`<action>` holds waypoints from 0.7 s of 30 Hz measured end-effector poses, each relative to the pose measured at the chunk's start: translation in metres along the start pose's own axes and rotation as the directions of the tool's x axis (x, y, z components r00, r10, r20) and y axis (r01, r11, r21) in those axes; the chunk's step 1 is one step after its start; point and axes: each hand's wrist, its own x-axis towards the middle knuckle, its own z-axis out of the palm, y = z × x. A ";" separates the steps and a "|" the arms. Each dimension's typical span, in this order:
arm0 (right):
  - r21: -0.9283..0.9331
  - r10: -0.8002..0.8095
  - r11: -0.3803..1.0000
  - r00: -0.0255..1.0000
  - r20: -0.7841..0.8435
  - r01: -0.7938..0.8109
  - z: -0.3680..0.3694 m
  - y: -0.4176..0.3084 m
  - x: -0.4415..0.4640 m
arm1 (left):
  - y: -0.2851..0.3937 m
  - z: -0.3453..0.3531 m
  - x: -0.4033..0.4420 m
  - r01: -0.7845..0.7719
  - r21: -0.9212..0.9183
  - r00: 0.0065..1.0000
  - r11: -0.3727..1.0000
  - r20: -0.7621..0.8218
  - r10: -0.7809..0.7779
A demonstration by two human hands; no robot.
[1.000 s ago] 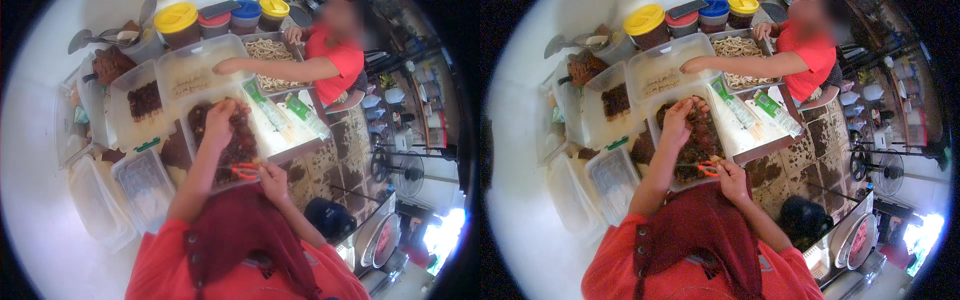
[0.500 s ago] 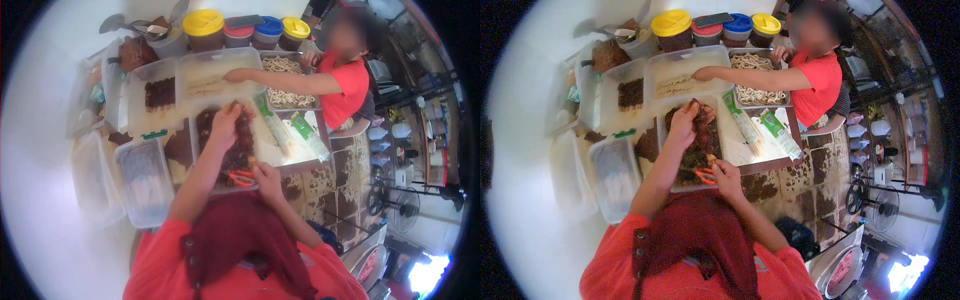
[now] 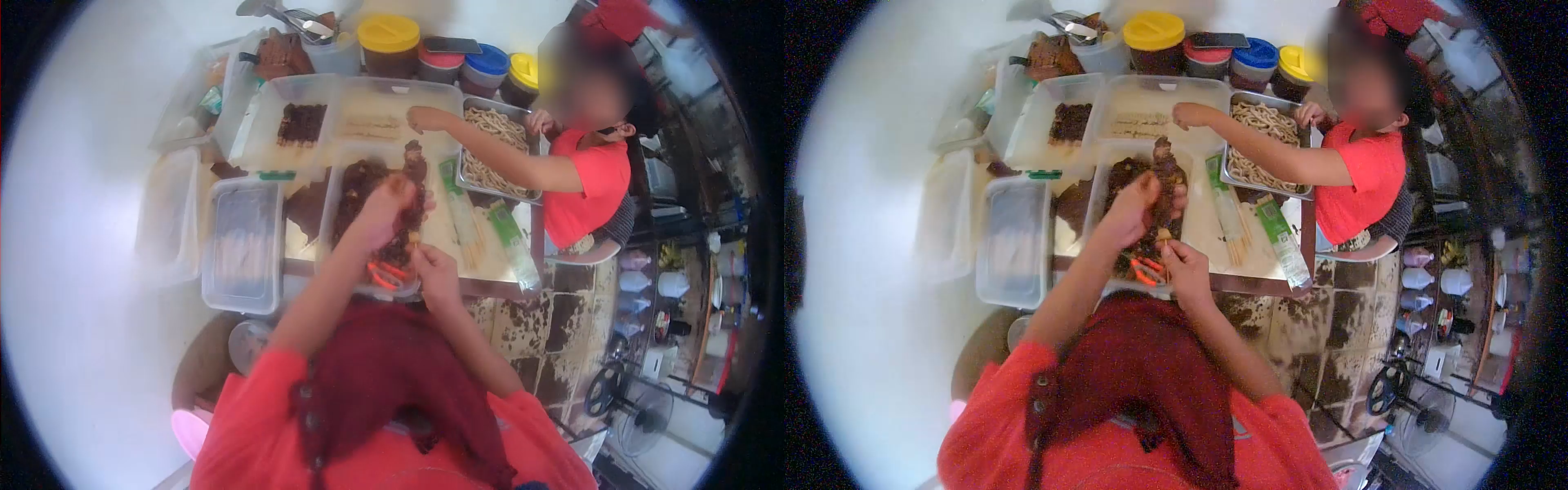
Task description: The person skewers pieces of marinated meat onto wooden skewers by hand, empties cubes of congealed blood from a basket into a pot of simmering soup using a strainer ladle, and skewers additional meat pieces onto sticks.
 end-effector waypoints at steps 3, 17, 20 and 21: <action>0.045 -0.114 0.992 0.993 -0.001 0.114 -0.002 0.004 0.014 | -0.023 -0.004 -0.020 -0.073 0.314 0.995 0.947 0.089 0.048; -0.058 -0.094 0.994 0.996 0.001 0.094 0.011 0.002 0.029 | -0.015 -0.009 -0.008 -0.052 0.078 0.978 0.996 -0.199 0.067; -0.079 -0.075 0.994 0.997 -0.019 0.073 0.022 -0.002 0.033 | -0.014 -0.027 -0.002 -0.025 0.117 0.978 0.993 -0.205 0.049; -0.080 -0.073 0.994 0.997 -0.022 0.071 0.025 -0.003 0.034 | -0.013 -0.032 -0.001 -0.034 0.118 0.978 0.992 -0.200 0.057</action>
